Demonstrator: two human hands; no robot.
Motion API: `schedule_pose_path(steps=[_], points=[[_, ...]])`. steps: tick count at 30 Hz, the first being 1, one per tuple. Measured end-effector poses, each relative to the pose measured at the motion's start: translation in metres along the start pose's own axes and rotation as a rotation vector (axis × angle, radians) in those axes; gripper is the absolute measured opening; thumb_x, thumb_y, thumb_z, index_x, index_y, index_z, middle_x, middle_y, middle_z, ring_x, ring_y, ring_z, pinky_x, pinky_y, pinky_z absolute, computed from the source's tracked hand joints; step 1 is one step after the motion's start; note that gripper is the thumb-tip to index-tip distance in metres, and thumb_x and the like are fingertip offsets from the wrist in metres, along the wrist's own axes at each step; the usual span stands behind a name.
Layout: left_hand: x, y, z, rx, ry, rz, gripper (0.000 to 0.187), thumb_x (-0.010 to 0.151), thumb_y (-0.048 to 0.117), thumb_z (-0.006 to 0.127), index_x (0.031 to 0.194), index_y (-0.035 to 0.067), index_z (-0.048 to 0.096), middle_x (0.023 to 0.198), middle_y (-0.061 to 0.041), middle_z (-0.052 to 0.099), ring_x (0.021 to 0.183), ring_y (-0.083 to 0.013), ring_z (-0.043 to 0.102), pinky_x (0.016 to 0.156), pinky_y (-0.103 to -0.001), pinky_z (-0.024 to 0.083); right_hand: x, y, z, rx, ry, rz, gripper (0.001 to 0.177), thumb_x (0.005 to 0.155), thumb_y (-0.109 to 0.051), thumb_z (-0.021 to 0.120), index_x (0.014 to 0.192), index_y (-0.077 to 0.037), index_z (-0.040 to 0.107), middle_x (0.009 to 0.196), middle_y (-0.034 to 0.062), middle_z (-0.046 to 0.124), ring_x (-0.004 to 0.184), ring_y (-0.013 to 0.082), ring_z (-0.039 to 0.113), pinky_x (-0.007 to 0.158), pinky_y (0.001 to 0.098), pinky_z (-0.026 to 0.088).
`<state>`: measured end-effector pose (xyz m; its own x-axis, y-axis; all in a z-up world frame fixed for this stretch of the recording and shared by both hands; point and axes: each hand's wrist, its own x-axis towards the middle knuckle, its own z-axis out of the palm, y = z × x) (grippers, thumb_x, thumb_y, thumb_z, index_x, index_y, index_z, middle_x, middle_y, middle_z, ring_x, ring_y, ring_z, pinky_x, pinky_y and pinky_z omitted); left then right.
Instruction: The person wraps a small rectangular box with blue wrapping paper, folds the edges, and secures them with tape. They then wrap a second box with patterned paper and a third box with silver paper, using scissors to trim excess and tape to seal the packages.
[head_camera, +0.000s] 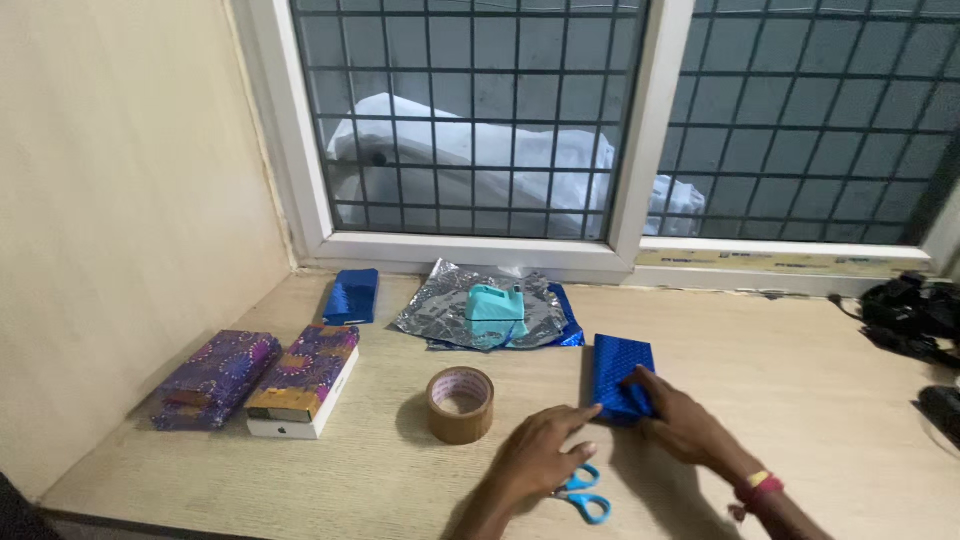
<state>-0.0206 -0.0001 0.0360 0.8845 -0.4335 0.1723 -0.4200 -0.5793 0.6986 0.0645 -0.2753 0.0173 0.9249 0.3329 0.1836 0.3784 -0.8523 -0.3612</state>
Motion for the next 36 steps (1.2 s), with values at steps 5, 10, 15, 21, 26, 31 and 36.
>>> schedule_pose_path(steps=[5,10,15,21,26,31,36], points=[[0.042,-0.007,0.012,0.142,-0.034,0.045,0.064,0.098,0.038,0.066,0.152,0.011,0.044,0.153,-0.016,0.05,0.142,-0.0309,0.046,0.114,-0.049,0.038,0.046,0.051,0.013,0.087,-0.001,0.225,0.07,0.084,-0.021,0.062,0.149,-0.02,0.036,0.155,0.0162,0.05,0.131,0.0384,0.061,0.119,0.05,0.042],[0.069,-0.019,0.022,0.05,0.064,0.059,0.055,0.097,0.036,0.064,0.145,0.011,0.054,0.147,-0.014,0.057,0.138,-0.0294,0.052,0.113,-0.046,0.042,0.072,0.064,0.01,0.089,0.151,0.155,0.068,0.077,-0.019,0.061,0.142,-0.021,0.041,0.157,0.0129,0.048,0.129,0.0437,0.058,0.11,0.0534,0.047],[0.08,-0.022,0.017,-0.092,0.09,0.011,0.043,0.098,0.035,0.061,0.135,0.013,0.064,0.137,-0.01,0.066,0.126,-0.0265,0.063,0.106,-0.043,0.049,0.089,0.051,0.008,0.061,0.195,0.263,0.073,0.078,-0.028,0.058,0.148,-0.024,0.037,0.15,0.01,0.055,0.132,0.0401,0.059,0.113,0.0521,0.046],[0.087,-0.026,0.014,-0.171,0.106,0.016,0.039,0.099,0.033,0.061,0.13,0.011,0.067,0.129,-0.011,0.071,0.115,-0.0262,0.069,0.1,-0.041,0.054,0.082,0.016,-0.003,0.03,0.22,0.32,0.073,0.073,-0.023,0.058,0.145,-0.021,0.045,0.15,0.0129,0.053,0.138,0.0368,0.052,0.115,0.0512,0.045],[0.09,-0.029,0.017,-0.205,0.111,0.024,0.036,0.102,0.03,0.06,0.128,0.007,0.068,0.124,-0.013,0.073,0.114,-0.0268,0.071,0.099,-0.041,0.055,0.071,-0.004,-0.011,0.076,0.289,0.264,0.074,0.066,-0.022,0.062,0.139,-0.015,0.049,0.158,0.0133,0.041,0.144,0.0379,0.042,0.116,0.0508,0.042],[0.091,-0.031,0.019,-0.239,0.13,0.029,0.034,0.102,0.03,0.059,0.126,0.007,0.068,0.123,-0.013,0.073,0.116,-0.0258,0.07,0.099,-0.04,0.055,0.074,-0.002,-0.012,0.05,0.327,0.086,0.082,0.072,-0.038,0.062,0.146,-0.011,0.043,0.157,0.0159,0.041,0.141,0.0362,0.043,0.115,0.0496,0.04],[0.09,-0.03,0.017,-0.287,0.223,0.002,0.03,0.101,0.027,0.062,0.122,0.006,0.07,0.121,-0.014,0.073,0.114,-0.0251,0.071,0.097,-0.038,0.057,0.081,0.008,0.003,-0.141,0.294,0.099,0.081,0.084,-0.058,0.06,0.15,-0.012,0.043,0.157,0.0195,0.042,0.149,0.0339,0.036,0.125,0.0502,0.024]])
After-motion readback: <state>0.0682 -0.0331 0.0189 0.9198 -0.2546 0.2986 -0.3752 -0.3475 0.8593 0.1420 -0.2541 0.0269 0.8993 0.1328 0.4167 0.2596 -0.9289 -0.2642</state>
